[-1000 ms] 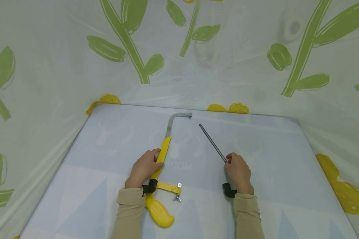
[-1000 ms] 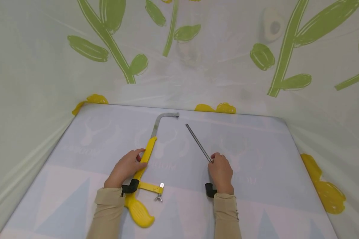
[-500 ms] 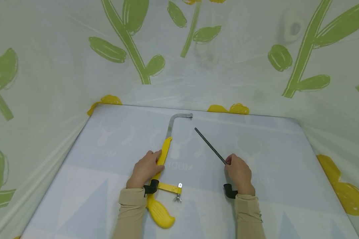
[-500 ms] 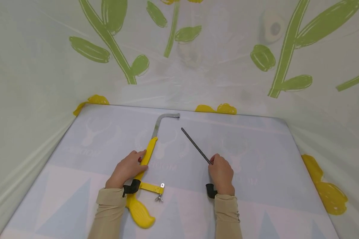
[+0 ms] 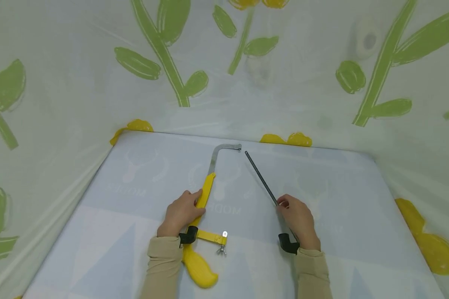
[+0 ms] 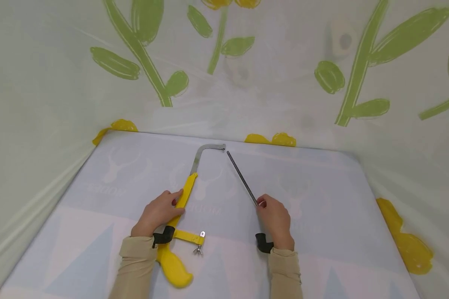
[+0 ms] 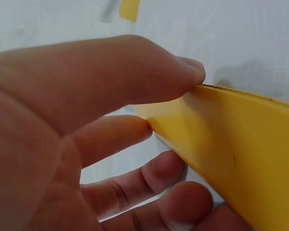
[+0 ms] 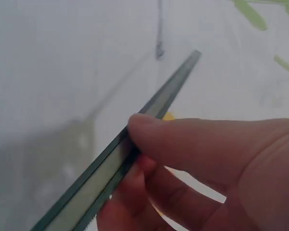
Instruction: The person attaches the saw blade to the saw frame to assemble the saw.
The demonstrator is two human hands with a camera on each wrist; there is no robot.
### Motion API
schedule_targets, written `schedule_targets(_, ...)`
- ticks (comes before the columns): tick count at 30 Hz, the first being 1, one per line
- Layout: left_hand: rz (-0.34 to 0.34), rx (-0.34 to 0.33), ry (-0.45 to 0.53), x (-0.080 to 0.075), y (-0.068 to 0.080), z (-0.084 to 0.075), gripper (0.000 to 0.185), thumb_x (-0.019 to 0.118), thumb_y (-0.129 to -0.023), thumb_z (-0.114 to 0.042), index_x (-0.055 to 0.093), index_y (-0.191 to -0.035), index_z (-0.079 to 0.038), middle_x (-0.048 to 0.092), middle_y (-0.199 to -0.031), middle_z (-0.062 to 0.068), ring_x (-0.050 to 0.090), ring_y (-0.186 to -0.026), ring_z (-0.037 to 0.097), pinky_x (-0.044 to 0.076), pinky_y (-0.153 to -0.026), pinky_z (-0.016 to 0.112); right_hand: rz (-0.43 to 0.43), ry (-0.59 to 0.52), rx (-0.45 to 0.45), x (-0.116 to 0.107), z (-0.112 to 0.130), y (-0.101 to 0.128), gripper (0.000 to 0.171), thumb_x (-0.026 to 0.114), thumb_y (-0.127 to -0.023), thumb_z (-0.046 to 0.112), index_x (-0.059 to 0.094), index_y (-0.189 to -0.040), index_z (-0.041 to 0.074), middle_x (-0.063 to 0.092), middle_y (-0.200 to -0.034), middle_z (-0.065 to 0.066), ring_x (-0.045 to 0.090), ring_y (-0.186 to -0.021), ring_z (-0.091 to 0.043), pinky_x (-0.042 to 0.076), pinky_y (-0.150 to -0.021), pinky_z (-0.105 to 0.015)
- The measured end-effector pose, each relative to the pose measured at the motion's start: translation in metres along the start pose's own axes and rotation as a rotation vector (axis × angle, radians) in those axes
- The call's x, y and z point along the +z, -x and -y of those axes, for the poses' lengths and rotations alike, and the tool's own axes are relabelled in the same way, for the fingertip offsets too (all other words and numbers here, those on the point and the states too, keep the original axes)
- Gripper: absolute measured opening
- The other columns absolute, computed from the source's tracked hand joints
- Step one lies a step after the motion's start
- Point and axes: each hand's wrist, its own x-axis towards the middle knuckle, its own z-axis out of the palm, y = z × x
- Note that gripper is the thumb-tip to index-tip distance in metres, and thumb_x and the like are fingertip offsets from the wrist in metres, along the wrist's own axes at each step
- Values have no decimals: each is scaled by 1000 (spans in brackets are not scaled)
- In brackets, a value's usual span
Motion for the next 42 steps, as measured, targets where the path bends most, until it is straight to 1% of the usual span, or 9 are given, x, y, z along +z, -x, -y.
schedule_targets(4, -5, 9, -16, -1, -1, 1, 63, 61, -78, -29, 39, -136, -21, 41, -79, 3, 39, -54, 17, 32, -48, 28, -22, -117, -34, -3, 4, 1, 18, 60, -83, 17, 62, -99, 11, 61, -90, -3, 56, -80, -19, 42, -61, -31)
schedule_targets(6, -8, 15, -17, 0, -2, 1, 63, 61, -78, -29, 39, -136, -21, 41, -80, 3, 39, -55, 17, 32, -48, 28, -17, -186, -33, -3, 6, 0, 20, 60, -84, 18, 61, -102, 9, 61, -93, -4, 57, -81, -19, 44, -62, -31)
schedule_targets(9, -2, 12, -6, 0, -2, 1, 63, 61, -78, -30, 39, -137, -20, 41, -82, 4, 39, -55, 17, 32, -48, 28, 18, -290, -10, 0, 8, -3, 22, 59, -85, 20, 59, -105, 9, 60, -95, -5, 57, -79, -18, 46, -63, -29)
schedule_targets(13, 15, 5, 11, -1, 1, 2, 64, 61, -79, -30, 38, -137, -20, 41, -84, 4, 39, -55, 18, 32, -49, 28, 70, -477, 32, 8, 14, -4, 24, 60, -85, 20, 58, -106, 9, 59, -96, -7, 57, -78, -18, 48, -65, -29)
schedule_targets(17, 5, 9, 3, -2, 1, 4, 63, 61, -79, -30, 38, -137, -20, 41, -85, 4, 38, -55, 18, 31, -49, 29, 65, -624, 49, 21, 24, -5, 26, 61, -84, 21, 60, -106, 7, 60, -95, -9, 57, -80, -20, 49, -67, -30)
schedule_targets(24, 13, 19, 24, 5, -1, 4, 64, 61, -78, -30, 39, -137, -19, 43, -94, 7, 41, -58, 17, 33, -50, 28, 20, -751, 89, 37, 34, -9, 26, 65, -81, 20, 62, -102, 5, 62, -91, -10, 58, -78, -20, 49, -65, -30)
schedule_targets(29, 0, 9, 17, 5, 0, 3, 64, 62, -77, -31, 40, -136, -19, 44, -93, 6, 42, -60, 17, 33, -50, 28, 60, -874, 89, 49, 42, -13, 29, 66, -80, 21, 60, -103, 4, 63, -91, -11, 58, -75, -20, 49, -65, -31)
schedule_targets(34, -5, 17, 29, 3, 1, 3, 64, 62, -77, -30, 39, -136, -18, 43, -90, 5, 41, -61, 17, 33, -51, 28, 96, -928, 87, 62, 52, -15, 29, 66, -80, 19, 60, -104, 5, 63, -91, -10, 57, -76, -20, 49, -64, -31)
schedule_targets(42, -1, 19, 42, 7, -1, 5, 65, 62, -78, -30, 38, -137, -18, 41, -86, 4, 41, -59, 17, 33, -51, 28, 92, -978, 91, 73, 63, -16, 29, 64, -81, 18, 59, -106, 3, 64, -90, -11, 57, -77, -20, 49, -63, -31)
